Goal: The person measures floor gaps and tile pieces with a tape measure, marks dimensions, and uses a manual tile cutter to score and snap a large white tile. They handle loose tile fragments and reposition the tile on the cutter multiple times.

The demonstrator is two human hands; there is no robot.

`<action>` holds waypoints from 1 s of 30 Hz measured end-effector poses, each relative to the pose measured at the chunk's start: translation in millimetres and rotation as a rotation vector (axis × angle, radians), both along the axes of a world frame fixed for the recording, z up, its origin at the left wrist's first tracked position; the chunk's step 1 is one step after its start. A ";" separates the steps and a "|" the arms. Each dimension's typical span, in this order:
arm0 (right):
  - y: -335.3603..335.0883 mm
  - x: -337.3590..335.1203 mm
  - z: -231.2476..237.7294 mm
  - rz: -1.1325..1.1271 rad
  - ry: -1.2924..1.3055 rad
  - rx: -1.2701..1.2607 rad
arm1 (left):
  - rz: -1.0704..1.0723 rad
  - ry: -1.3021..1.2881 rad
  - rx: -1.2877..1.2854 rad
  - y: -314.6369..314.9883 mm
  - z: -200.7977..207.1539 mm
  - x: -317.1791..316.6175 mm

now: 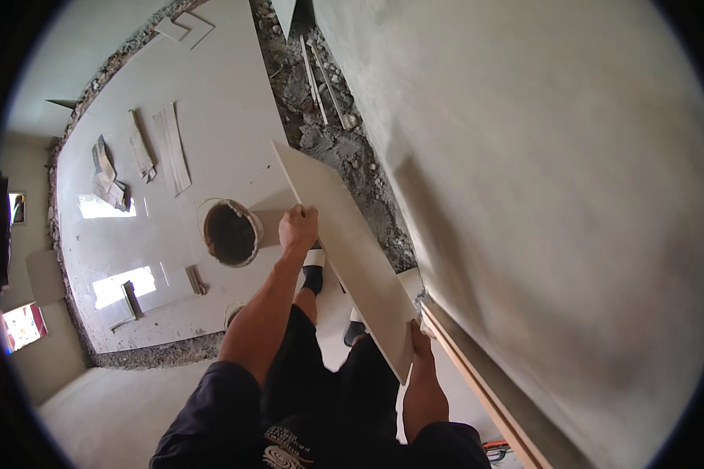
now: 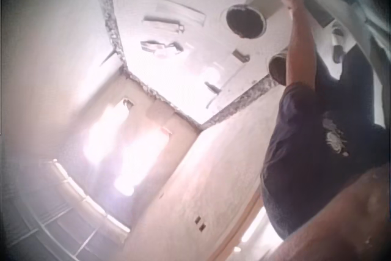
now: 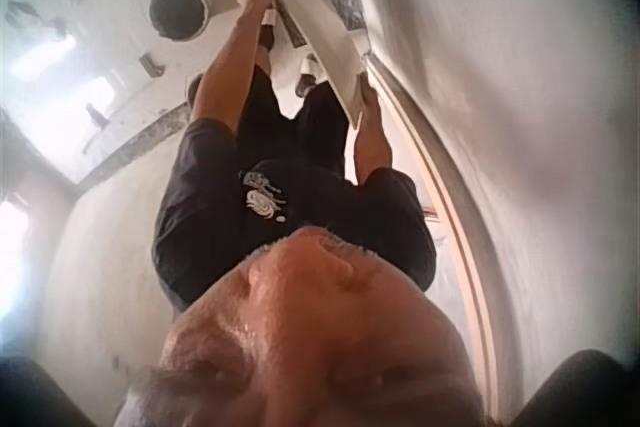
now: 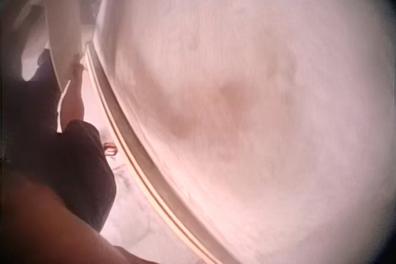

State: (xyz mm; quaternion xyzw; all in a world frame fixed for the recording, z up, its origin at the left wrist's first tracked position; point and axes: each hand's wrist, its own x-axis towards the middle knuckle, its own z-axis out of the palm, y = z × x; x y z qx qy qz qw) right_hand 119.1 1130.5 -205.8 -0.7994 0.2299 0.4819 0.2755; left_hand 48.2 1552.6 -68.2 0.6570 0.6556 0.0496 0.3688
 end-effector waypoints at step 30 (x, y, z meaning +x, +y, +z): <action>135.0 153.8 -188.5 0.434 0.200 -0.080 | -0.217 -0.159 0.299 36.3 -276.4 193.7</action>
